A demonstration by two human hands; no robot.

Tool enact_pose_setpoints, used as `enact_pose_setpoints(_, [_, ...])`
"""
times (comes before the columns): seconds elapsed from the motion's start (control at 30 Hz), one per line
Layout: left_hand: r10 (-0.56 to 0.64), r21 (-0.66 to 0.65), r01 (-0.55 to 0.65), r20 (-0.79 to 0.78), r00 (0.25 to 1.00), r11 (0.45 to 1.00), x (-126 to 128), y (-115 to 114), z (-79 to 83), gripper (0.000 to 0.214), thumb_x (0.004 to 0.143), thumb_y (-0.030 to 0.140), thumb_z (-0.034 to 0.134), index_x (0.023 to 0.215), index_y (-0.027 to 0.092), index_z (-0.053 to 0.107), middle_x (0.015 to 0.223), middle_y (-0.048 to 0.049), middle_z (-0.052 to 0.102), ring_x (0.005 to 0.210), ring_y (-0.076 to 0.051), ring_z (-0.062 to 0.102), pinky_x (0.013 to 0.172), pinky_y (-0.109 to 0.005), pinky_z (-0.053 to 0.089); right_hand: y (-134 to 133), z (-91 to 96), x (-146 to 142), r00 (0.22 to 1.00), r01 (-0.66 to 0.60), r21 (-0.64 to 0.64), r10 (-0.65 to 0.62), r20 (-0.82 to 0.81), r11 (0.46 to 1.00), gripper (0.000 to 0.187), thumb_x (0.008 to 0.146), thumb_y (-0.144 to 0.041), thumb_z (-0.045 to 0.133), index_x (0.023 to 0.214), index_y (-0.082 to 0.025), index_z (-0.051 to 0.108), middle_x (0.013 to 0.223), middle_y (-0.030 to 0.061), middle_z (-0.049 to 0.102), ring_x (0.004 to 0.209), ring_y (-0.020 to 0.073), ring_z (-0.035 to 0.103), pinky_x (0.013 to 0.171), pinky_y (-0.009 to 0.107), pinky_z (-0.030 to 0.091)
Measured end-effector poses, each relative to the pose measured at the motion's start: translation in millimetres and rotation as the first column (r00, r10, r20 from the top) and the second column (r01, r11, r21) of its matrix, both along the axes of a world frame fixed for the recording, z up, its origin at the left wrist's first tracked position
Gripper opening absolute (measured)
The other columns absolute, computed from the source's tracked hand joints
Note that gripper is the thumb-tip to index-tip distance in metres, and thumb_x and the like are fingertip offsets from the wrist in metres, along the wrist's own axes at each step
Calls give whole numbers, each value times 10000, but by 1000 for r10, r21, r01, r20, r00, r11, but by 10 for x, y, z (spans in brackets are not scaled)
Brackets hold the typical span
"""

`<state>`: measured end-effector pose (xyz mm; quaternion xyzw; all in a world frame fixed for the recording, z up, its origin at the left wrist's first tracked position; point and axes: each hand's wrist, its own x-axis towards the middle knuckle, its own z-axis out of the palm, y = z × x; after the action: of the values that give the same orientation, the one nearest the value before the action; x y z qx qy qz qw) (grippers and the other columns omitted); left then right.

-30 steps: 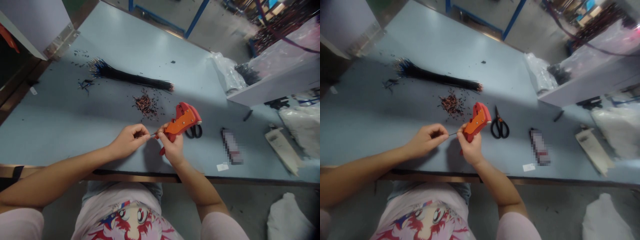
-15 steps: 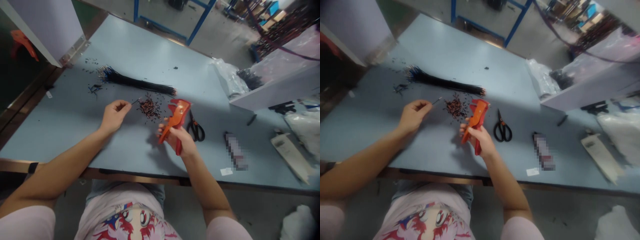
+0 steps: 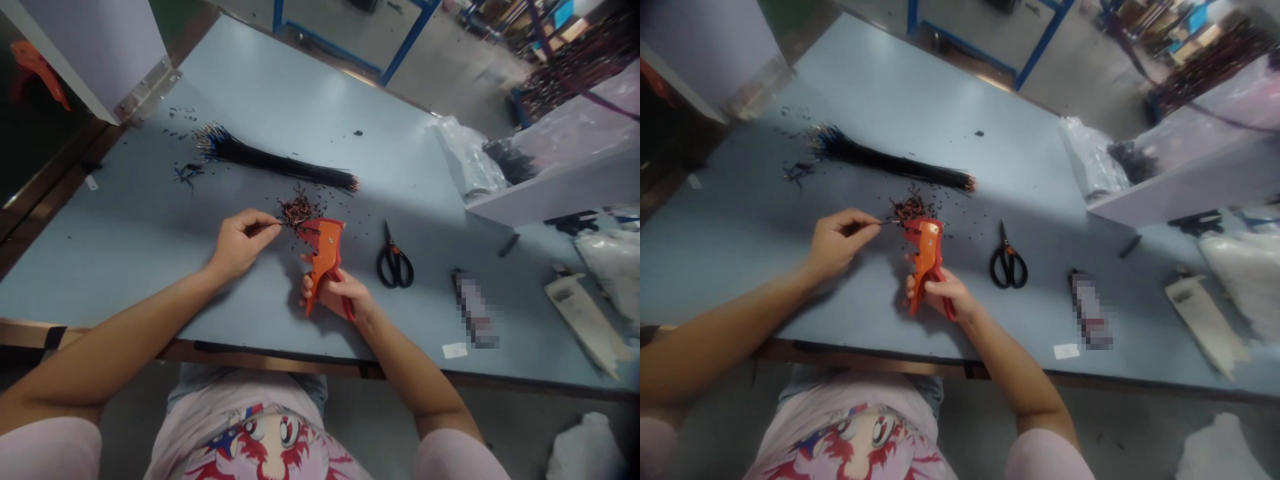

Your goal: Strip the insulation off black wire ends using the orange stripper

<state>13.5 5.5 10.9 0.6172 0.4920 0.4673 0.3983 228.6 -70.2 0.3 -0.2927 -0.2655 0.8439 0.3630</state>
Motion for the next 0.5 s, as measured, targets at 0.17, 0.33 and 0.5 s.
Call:
enact_pose_setpoints(0.17, [-52,43,51,18,998,998,18,-33,-11,91,750,262,659,780,179,683,716,3,620,654,-96,532,613,-228,420,-26,44,-27,996,-85,-59,83,-40,995,613,724,-341,681,1271,-173,462,971,88,624,845,223,611,838,485,466])
enact_pose_setpoints(0.33, [-77,165,88,-70,995,982,14,-37,0,47,770,205,626,752,180,662,717,1,603,652,-97,505,613,-238,396,-40,27,-37,994,-111,-118,112,1,987,595,765,-248,671,1307,-174,437,1018,99,625,928,235,618,877,460,447])
enact_pose_setpoints(0.5, [-95,215,124,-143,985,969,14,-58,8,63,790,199,604,777,185,663,718,2,612,647,-98,507,606,-237,395,-27,22,-38,998,-26,-142,17,-62,990,523,793,-334,646,1259,-163,481,852,50,612,776,199,610,789,444,484])
